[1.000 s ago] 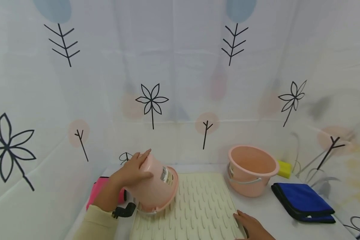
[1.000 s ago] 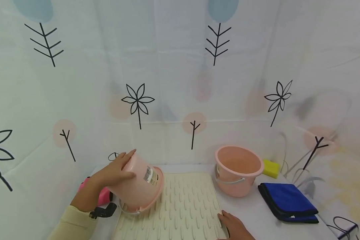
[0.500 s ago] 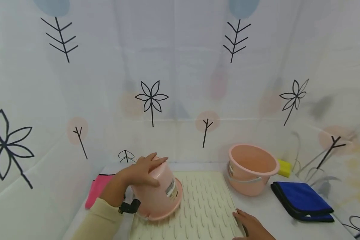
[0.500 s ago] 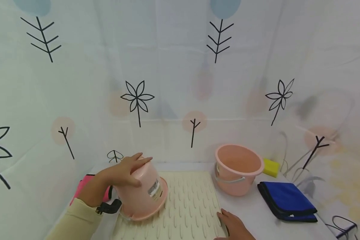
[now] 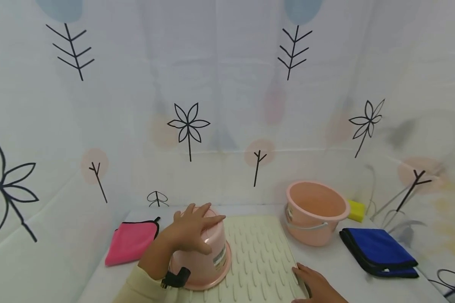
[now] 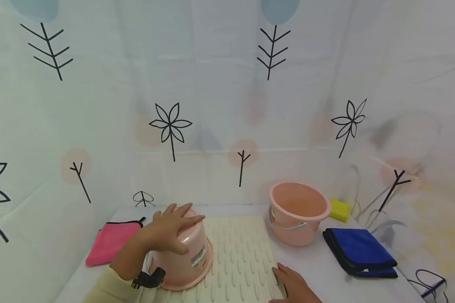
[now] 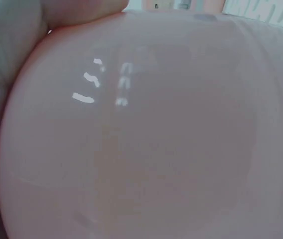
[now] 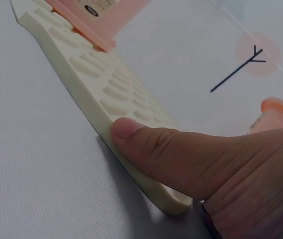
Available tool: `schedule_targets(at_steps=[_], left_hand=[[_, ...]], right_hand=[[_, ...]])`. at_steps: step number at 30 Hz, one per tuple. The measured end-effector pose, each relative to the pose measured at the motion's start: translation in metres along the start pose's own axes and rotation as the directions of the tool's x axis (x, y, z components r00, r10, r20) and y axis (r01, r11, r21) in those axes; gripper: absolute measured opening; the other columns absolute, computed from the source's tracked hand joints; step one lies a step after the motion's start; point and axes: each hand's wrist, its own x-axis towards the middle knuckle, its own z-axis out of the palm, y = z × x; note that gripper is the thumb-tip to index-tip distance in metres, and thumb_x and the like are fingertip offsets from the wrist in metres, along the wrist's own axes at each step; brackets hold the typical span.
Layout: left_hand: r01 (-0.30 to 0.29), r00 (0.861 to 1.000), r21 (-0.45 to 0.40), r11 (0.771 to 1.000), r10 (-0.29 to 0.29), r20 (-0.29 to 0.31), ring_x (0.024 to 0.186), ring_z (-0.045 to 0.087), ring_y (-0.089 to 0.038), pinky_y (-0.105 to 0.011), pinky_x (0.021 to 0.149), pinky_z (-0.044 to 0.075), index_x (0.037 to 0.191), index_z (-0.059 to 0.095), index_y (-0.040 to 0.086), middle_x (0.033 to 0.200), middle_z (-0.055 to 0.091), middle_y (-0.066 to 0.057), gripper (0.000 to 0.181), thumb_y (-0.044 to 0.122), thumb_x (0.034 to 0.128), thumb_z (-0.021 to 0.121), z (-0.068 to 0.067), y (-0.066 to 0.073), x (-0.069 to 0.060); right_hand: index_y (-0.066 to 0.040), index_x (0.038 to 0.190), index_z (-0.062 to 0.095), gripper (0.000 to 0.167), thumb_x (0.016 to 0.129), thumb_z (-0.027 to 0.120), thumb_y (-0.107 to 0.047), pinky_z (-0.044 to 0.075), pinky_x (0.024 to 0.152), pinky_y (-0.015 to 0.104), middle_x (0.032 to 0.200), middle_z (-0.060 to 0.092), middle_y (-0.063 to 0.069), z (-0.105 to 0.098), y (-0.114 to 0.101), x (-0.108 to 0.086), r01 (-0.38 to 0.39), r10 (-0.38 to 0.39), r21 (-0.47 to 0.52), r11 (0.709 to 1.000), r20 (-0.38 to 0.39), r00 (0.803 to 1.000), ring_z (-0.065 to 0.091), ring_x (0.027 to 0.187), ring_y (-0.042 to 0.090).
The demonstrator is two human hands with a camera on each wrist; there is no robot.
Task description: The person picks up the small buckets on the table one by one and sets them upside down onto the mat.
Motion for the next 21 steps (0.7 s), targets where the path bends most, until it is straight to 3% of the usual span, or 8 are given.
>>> schedule_targets(at_steps=[5, 10, 15, 18, 21], left_hand=[[0.009, 1.000, -0.010, 1.000, -0.009, -0.007, 0.156, 0.014, -0.055, -0.086, 0.110, 0.014, 0.156, 0.043, 0.053, 0.175, 0.020, -0.001, 0.090, 0.042, 0.0721, 0.074, 0.004, -0.002, -0.002], [0.011, 1.000, -0.023, 1.000, -0.012, -0.022, 0.157, 0.011, -0.055, -0.087, 0.110, 0.011, 0.155, 0.043, 0.055, 0.175, 0.019, 0.000, 0.090, 0.041, 0.0710, 0.074, 0.005, -0.005, -0.003], [0.013, 0.996, -0.052, 0.999, -0.017, -0.083, 0.158, 0.014, -0.050, -0.087, 0.109, 0.013, 0.153, 0.051, 0.044, 0.173, 0.027, -0.003, 0.080, 0.050, 0.0776, 0.077, 0.006, -0.006, -0.002], [0.013, 0.980, -0.167, 0.986, -0.046, -0.195, 0.158, 0.021, -0.044, -0.083, 0.112, 0.018, 0.150, 0.057, 0.035, 0.168, 0.036, -0.005, 0.069, 0.053, 0.0858, 0.075, 0.007, -0.009, 0.000], [-0.015, 0.937, -0.388, 0.922, -0.122, -0.327, 0.155, 0.031, -0.038, -0.075, 0.116, 0.027, 0.145, 0.062, 0.028, 0.162, 0.043, -0.006, 0.055, 0.043, 0.0931, 0.073, 0.009, -0.015, -0.001]], right_hand=[[0.015, 0.143, 0.049, 0.088, 0.089, 0.082, -0.045, 0.041, 0.098, 0.079, 0.146, 0.044, 0.046, 0.007, 0.011, 0.003, -0.032, 0.032, -0.003, 0.999, 0.005, 0.999, 0.044, 0.130, 0.068], [0.011, 0.148, 0.048, 0.095, 0.084, 0.085, -0.048, 0.035, 0.101, 0.081, 0.152, 0.040, 0.043, 0.013, 0.023, 0.008, -0.099, 0.098, 0.073, 0.992, 0.026, 0.995, 0.038, 0.136, 0.067], [0.012, 0.148, 0.047, 0.095, 0.084, 0.085, -0.049, 0.034, 0.101, 0.081, 0.152, 0.039, 0.043, 0.013, 0.022, 0.008, -0.103, 0.101, 0.075, 0.992, 0.028, 0.994, 0.037, 0.136, 0.068], [0.011, 0.148, 0.048, 0.096, 0.084, 0.085, -0.050, 0.034, 0.103, 0.081, 0.153, 0.039, 0.042, 0.011, 0.014, 0.005, -0.123, 0.121, 0.078, 0.989, 0.024, 0.992, 0.037, 0.137, 0.067], [0.010, 0.149, 0.048, 0.095, 0.084, 0.085, -0.050, 0.034, 0.104, 0.079, 0.154, 0.040, 0.041, 0.007, 0.004, 0.003, -0.135, 0.134, 0.071, 0.988, 0.018, 0.991, 0.036, 0.138, 0.066]])
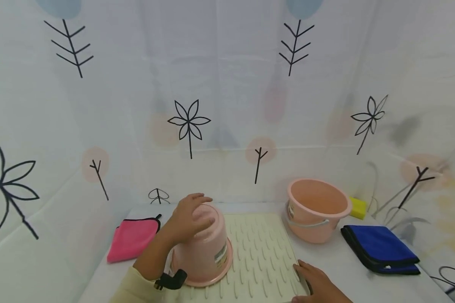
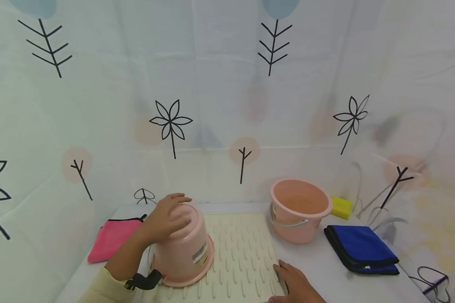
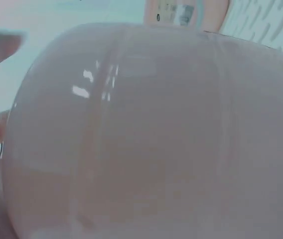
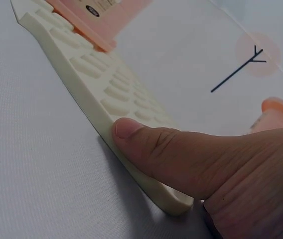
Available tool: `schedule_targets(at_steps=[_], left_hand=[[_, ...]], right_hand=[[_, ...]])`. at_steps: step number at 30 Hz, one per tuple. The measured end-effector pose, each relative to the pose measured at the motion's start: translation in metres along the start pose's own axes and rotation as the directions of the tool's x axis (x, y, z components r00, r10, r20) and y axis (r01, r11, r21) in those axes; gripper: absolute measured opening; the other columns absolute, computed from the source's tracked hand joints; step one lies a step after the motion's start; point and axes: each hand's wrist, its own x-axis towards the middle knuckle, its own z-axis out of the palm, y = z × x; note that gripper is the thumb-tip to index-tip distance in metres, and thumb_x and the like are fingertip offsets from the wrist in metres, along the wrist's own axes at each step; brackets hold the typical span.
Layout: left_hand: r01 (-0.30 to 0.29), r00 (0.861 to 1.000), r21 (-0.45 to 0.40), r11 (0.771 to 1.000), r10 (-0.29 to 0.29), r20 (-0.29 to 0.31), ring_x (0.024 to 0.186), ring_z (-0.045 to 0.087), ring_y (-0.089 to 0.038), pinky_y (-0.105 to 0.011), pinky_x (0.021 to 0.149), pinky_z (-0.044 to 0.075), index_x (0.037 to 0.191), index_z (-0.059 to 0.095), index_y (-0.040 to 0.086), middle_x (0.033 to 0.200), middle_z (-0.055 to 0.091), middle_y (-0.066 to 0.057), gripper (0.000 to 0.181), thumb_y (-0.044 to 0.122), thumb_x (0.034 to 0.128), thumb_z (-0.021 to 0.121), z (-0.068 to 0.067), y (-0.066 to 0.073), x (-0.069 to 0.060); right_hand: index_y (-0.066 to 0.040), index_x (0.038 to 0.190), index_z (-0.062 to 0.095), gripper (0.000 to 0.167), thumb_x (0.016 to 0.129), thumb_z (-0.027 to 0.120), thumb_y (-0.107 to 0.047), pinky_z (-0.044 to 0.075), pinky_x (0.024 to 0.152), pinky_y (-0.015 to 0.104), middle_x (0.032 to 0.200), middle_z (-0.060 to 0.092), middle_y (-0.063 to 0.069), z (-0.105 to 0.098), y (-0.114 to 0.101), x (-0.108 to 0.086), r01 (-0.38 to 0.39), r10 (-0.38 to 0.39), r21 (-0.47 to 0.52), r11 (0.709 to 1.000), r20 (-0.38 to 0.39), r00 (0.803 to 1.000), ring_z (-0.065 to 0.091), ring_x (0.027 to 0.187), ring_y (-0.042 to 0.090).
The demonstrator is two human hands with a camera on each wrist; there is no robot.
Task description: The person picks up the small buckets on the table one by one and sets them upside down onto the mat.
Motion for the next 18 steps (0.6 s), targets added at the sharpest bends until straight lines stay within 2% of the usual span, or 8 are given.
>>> schedule_targets(at_steps=[2, 4, 6, 9, 11, 14, 18], left_hand=[[0.031, 0.995, -0.135, 0.990, -0.044, -0.094, 0.153, 0.035, -0.034, -0.070, 0.117, 0.031, 0.142, 0.062, 0.027, 0.160, 0.044, -0.004, 0.046, 0.034, 0.0970, 0.070, -0.002, -0.005, -0.002], [0.062, 0.979, -0.229, 0.972, -0.104, -0.174, 0.151, 0.038, -0.032, -0.068, 0.117, 0.034, 0.141, 0.061, 0.026, 0.157, 0.045, -0.004, 0.042, 0.029, 0.1002, 0.065, -0.004, -0.009, -0.008], [0.095, 0.959, -0.261, 0.961, -0.158, -0.235, 0.150, 0.038, -0.033, -0.069, 0.117, 0.033, 0.145, 0.056, 0.022, 0.157, 0.045, -0.007, 0.043, 0.027, 0.1030, 0.061, -0.004, -0.015, -0.015], [0.160, 0.931, -0.294, 0.942, -0.243, -0.271, 0.150, 0.037, -0.038, -0.068, 0.116, 0.035, 0.153, 0.045, 0.016, 0.158, 0.041, -0.014, 0.050, 0.028, 0.1057, 0.057, -0.004, -0.021, -0.030], [0.201, 0.921, -0.310, 0.929, -0.287, -0.264, 0.151, 0.034, -0.043, -0.069, 0.116, 0.034, 0.157, 0.037, 0.011, 0.160, 0.037, -0.019, 0.056, 0.030, 0.1073, 0.056, -0.003, -0.027, -0.041], [0.286, 0.909, -0.317, 0.904, -0.360, -0.208, 0.152, 0.029, -0.046, -0.069, 0.118, 0.032, 0.160, 0.031, 0.009, 0.161, 0.033, -0.022, 0.061, 0.037, 0.1093, 0.052, -0.002, -0.038, -0.059], [0.385, 0.905, -0.201, 0.901, -0.411, -0.111, 0.149, 0.034, -0.049, -0.071, 0.116, 0.032, 0.159, 0.034, 0.004, 0.158, 0.041, -0.026, 0.067, 0.047, 0.1097, 0.048, 0.000, -0.056, -0.082]], right_hand=[[0.013, 0.147, 0.048, 0.092, 0.087, 0.084, -0.046, 0.034, 0.103, 0.080, 0.152, 0.039, 0.044, -0.003, -0.006, -0.003, 0.028, -0.028, -0.005, 1.000, -0.003, 1.000, 0.037, 0.136, 0.068], [0.015, 0.145, 0.049, 0.089, 0.088, 0.083, -0.045, 0.037, 0.101, 0.080, 0.149, 0.041, 0.045, -0.005, -0.008, -0.004, 0.056, -0.056, -0.038, 0.998, -0.010, 0.998, 0.040, 0.134, 0.068], [0.016, 0.143, 0.050, 0.086, 0.090, 0.081, -0.044, 0.041, 0.098, 0.078, 0.146, 0.044, 0.045, -0.005, -0.005, -0.005, 0.103, -0.105, -0.084, 0.991, -0.020, 0.994, 0.043, 0.130, 0.068], [0.018, 0.141, 0.050, 0.083, 0.093, 0.079, -0.042, 0.041, 0.096, 0.079, 0.144, 0.044, 0.047, -0.005, -0.004, -0.005, 0.147, -0.150, -0.091, 0.985, -0.026, 0.988, 0.044, 0.128, 0.069], [0.018, 0.142, 0.050, 0.081, 0.094, 0.078, -0.042, 0.042, 0.095, 0.079, 0.144, 0.044, 0.047, -0.006, -0.004, -0.005, 0.158, -0.161, -0.090, 0.983, -0.024, 0.987, 0.045, 0.127, 0.070], [0.018, 0.142, 0.049, 0.083, 0.094, 0.079, -0.042, 0.040, 0.097, 0.080, 0.146, 0.042, 0.048, -0.007, -0.007, -0.004, 0.126, -0.126, -0.063, 0.990, -0.007, 0.992, 0.043, 0.129, 0.070], [0.017, 0.143, 0.049, 0.086, 0.092, 0.080, -0.044, 0.039, 0.098, 0.080, 0.147, 0.043, 0.046, -0.006, -0.004, -0.002, 0.104, -0.104, -0.066, 0.992, -0.005, 0.995, 0.043, 0.131, 0.068]])
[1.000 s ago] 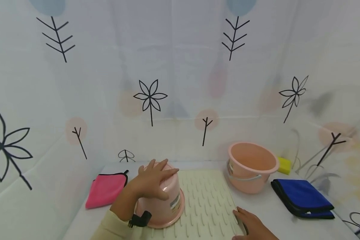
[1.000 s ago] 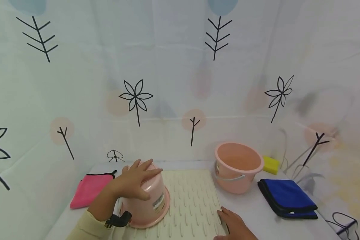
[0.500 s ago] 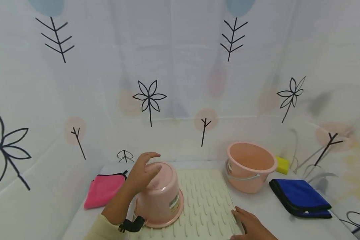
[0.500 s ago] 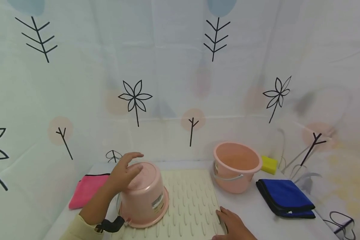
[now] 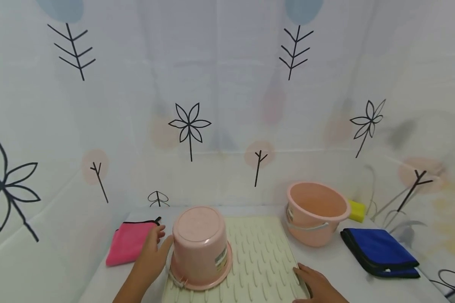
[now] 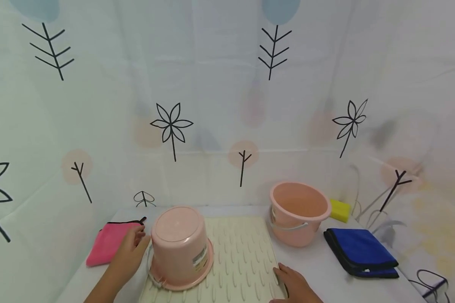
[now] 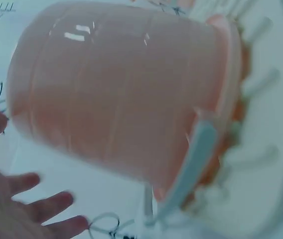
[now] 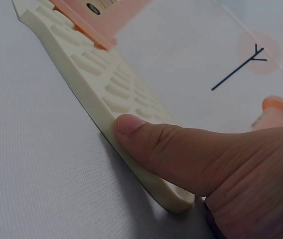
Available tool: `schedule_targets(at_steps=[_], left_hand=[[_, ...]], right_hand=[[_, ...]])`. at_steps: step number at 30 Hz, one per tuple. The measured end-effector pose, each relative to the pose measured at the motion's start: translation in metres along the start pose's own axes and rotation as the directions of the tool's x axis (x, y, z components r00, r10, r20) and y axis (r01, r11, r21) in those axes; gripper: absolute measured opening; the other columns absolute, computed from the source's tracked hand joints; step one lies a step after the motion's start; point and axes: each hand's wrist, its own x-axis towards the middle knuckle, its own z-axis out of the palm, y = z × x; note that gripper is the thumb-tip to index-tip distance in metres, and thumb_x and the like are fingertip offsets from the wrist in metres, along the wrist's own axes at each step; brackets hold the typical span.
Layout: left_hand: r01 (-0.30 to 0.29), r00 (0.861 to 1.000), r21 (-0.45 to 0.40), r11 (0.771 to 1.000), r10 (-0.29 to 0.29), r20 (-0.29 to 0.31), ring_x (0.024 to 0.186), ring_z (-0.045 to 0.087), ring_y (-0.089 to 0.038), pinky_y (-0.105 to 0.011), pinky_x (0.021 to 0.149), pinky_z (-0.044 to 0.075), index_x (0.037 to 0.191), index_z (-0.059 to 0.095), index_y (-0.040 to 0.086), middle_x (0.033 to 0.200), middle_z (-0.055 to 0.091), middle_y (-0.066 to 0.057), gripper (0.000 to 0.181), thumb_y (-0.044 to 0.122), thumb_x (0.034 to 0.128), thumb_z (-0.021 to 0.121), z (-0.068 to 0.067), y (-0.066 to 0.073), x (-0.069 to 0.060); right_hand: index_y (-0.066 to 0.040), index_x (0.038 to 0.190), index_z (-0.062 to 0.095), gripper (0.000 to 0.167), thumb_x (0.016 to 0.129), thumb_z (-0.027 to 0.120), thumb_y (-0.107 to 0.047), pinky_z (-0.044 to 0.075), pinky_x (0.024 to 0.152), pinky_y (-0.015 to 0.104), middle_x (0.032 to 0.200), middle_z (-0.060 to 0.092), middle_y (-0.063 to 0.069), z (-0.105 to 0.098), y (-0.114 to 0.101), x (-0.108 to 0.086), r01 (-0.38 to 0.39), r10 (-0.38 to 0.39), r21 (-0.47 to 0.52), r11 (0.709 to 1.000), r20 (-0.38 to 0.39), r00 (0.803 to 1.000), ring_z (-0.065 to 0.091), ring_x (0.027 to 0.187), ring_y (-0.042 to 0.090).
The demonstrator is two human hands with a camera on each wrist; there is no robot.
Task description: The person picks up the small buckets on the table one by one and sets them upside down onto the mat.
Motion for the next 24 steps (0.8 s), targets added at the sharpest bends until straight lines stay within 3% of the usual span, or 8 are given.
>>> schedule_targets(at_steps=[3, 5, 8, 11, 13, 17, 20, 24], left_hand=[[0.019, 0.996, 0.099, 0.995, -0.028, 0.087, 0.145, 0.041, -0.049, -0.071, 0.113, 0.036, 0.155, 0.042, -0.001, 0.152, 0.050, -0.026, 0.075, 0.056, 0.1061, 0.051, -0.001, -0.018, -0.009], [0.010, 0.985, 0.125, 0.992, -0.032, 0.170, 0.145, 0.042, -0.049, -0.072, 0.112, 0.035, 0.155, 0.044, -0.003, 0.152, 0.051, -0.026, 0.082, 0.058, 0.1016, 0.059, 0.000, -0.028, -0.014], [-0.066, 0.949, 0.132, 0.989, 0.021, 0.314, 0.147, 0.039, -0.050, -0.075, 0.112, 0.034, 0.160, 0.035, -0.002, 0.157, 0.046, -0.024, 0.094, 0.053, 0.0933, 0.074, 0.001, -0.043, -0.022], [-0.157, 0.912, 0.161, 0.974, 0.081, 0.403, 0.146, 0.037, -0.054, -0.078, 0.108, 0.035, 0.162, 0.028, -0.001, 0.160, 0.041, -0.024, 0.108, 0.043, 0.0830, 0.087, 0.004, -0.055, -0.027], [-0.145, 0.914, 0.231, 0.962, 0.041, 0.403, 0.145, 0.036, -0.057, -0.079, 0.102, 0.039, 0.165, 0.027, 0.006, 0.161, 0.042, -0.021, 0.120, 0.050, 0.0740, 0.093, 0.007, -0.061, -0.029], [-0.023, 0.925, 0.400, 0.916, -0.133, 0.357, 0.145, 0.030, -0.061, -0.084, 0.097, 0.037, 0.167, 0.025, 0.021, 0.165, 0.040, -0.011, 0.138, 0.072, 0.0576, 0.092, 0.015, -0.068, -0.028], [-0.023, 0.928, 0.468, 0.884, -0.155, 0.340, 0.144, 0.030, -0.061, -0.085, 0.101, 0.032, 0.167, 0.025, 0.021, 0.167, 0.036, -0.005, 0.145, 0.079, 0.0517, 0.090, 0.020, -0.068, -0.025], [-0.047, 0.934, 0.491, 0.870, -0.137, 0.331, 0.142, 0.031, -0.063, -0.085, 0.103, 0.029, 0.167, 0.025, 0.018, 0.168, 0.036, -0.005, 0.149, 0.081, 0.0484, 0.089, 0.023, -0.063, -0.022]], right_hand=[[0.016, 0.144, 0.048, 0.087, 0.091, 0.081, -0.044, 0.038, 0.099, 0.081, 0.148, 0.042, 0.046, 0.000, 0.002, 0.001, -0.012, 0.012, 0.008, 1.000, 0.002, 1.000, 0.042, 0.132, 0.068], [0.016, 0.145, 0.048, 0.088, 0.090, 0.081, -0.045, 0.037, 0.099, 0.081, 0.149, 0.041, 0.046, 0.001, 0.005, 0.003, -0.031, 0.030, 0.023, 0.999, 0.007, 1.000, 0.041, 0.133, 0.068], [0.015, 0.145, 0.048, 0.088, 0.090, 0.081, -0.046, 0.036, 0.100, 0.081, 0.149, 0.041, 0.045, 0.004, 0.010, 0.004, -0.037, 0.036, 0.037, 0.999, 0.015, 0.999, 0.040, 0.133, 0.068], [0.015, 0.144, 0.049, 0.085, 0.092, 0.079, -0.046, 0.042, 0.097, 0.077, 0.147, 0.044, 0.045, 0.007, 0.015, 0.005, 0.018, -0.018, -0.006, 1.000, 0.005, 1.000, 0.044, 0.130, 0.068], [0.016, 0.142, 0.050, 0.081, 0.095, 0.076, -0.044, 0.047, 0.094, 0.072, 0.145, 0.047, 0.045, 0.009, 0.019, 0.005, 0.076, -0.077, -0.047, 0.996, -0.010, 0.997, 0.049, 0.126, 0.066], [0.015, 0.142, 0.052, 0.079, 0.096, 0.073, -0.046, 0.052, 0.093, 0.061, 0.144, 0.048, 0.043, 0.011, 0.027, 0.006, 0.106, -0.107, -0.082, 0.991, -0.015, 0.994, 0.053, 0.125, 0.062], [0.014, 0.144, 0.051, 0.081, 0.095, 0.073, -0.048, 0.051, 0.096, 0.061, 0.147, 0.047, 0.042, 0.012, 0.030, 0.008, 0.078, -0.078, -0.069, 0.995, -0.004, 0.997, 0.051, 0.128, 0.062], [0.014, 0.143, 0.052, 0.081, 0.095, 0.074, -0.046, 0.051, 0.095, 0.064, 0.146, 0.047, 0.042, 0.012, 0.031, 0.010, 0.065, -0.065, -0.070, 0.995, -0.005, 0.998, 0.050, 0.128, 0.065]])
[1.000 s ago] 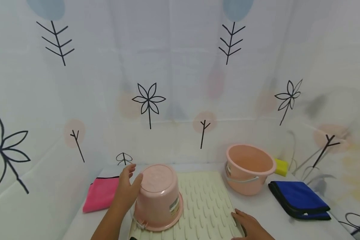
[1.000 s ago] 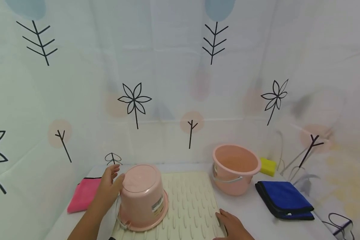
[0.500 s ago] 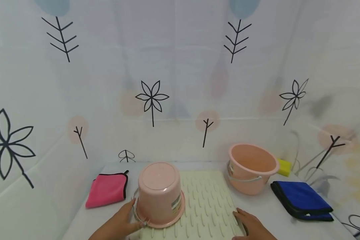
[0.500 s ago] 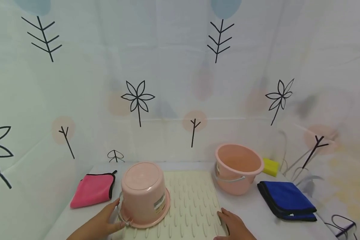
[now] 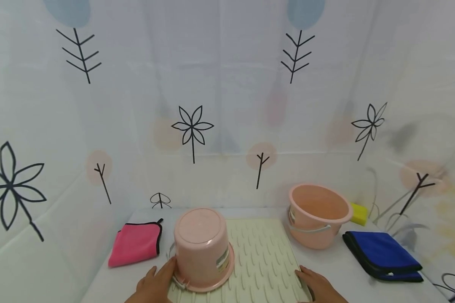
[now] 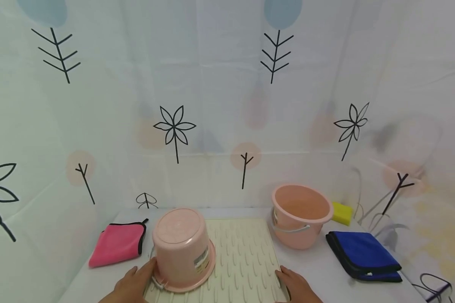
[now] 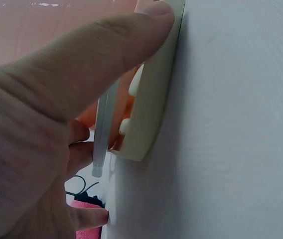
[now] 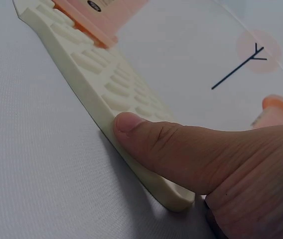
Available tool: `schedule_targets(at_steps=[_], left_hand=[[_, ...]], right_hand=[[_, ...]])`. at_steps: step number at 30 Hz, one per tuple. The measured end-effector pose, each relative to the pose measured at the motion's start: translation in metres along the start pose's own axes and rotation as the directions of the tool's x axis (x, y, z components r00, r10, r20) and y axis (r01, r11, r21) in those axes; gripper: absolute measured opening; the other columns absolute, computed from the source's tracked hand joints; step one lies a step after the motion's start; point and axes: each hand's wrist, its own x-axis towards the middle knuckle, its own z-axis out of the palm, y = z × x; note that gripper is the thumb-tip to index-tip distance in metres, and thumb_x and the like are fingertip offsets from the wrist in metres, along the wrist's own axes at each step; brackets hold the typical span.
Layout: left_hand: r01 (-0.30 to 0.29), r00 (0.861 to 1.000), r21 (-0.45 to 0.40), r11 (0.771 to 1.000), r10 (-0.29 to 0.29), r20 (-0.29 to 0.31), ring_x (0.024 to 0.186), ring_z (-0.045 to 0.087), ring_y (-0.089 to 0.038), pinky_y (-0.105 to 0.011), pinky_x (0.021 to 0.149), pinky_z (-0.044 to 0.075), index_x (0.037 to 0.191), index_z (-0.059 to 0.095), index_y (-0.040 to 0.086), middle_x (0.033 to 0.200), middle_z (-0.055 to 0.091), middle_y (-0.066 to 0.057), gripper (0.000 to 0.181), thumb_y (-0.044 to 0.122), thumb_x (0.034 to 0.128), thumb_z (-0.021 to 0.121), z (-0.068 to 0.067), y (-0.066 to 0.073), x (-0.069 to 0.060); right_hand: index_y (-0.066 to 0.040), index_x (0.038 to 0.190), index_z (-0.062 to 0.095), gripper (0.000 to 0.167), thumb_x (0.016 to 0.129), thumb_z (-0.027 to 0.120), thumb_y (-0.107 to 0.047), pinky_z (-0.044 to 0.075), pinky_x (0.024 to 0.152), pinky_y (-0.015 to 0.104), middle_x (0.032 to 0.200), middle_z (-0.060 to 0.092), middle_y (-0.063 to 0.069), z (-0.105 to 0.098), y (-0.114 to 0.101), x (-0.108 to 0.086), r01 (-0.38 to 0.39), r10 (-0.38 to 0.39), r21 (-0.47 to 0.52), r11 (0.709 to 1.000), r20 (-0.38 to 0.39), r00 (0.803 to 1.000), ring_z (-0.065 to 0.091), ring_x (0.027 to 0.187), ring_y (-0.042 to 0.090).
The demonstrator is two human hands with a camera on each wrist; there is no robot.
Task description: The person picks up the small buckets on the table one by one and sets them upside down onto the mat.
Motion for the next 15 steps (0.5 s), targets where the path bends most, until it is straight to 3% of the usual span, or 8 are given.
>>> schedule_targets(at_steps=[7, 15], left_hand=[[-0.005, 0.999, -0.007, 1.000, 0.006, 0.036, 0.141, 0.029, -0.068, -0.084, 0.106, 0.027, 0.164, 0.026, 0.004, 0.166, 0.038, -0.015, 0.151, 0.079, 0.0497, 0.091, -0.0010, 0.0056, 0.0050], [-0.031, 0.999, -0.071, 0.997, 0.031, 0.009, 0.139, 0.030, -0.068, -0.087, 0.099, 0.031, 0.164, 0.029, 0.008, 0.164, 0.042, -0.011, 0.146, 0.076, 0.0520, 0.092, 0.0021, 0.0063, 0.0059]], right_hand=[[0.014, 0.143, 0.052, 0.082, 0.094, 0.075, -0.048, 0.052, 0.096, 0.060, 0.145, 0.047, 0.043, -0.0005, 0.0002, 0.0016, 0.011, -0.011, 0.001, 1.000, -0.004, 1.000, 0.050, 0.126, 0.065], [0.015, 0.144, 0.049, 0.087, 0.092, 0.078, -0.048, 0.053, 0.096, 0.058, 0.147, 0.045, 0.044, -0.0006, 0.0062, 0.0011, 0.011, -0.011, 0.014, 1.000, 0.009, 1.000, 0.049, 0.127, 0.066]])
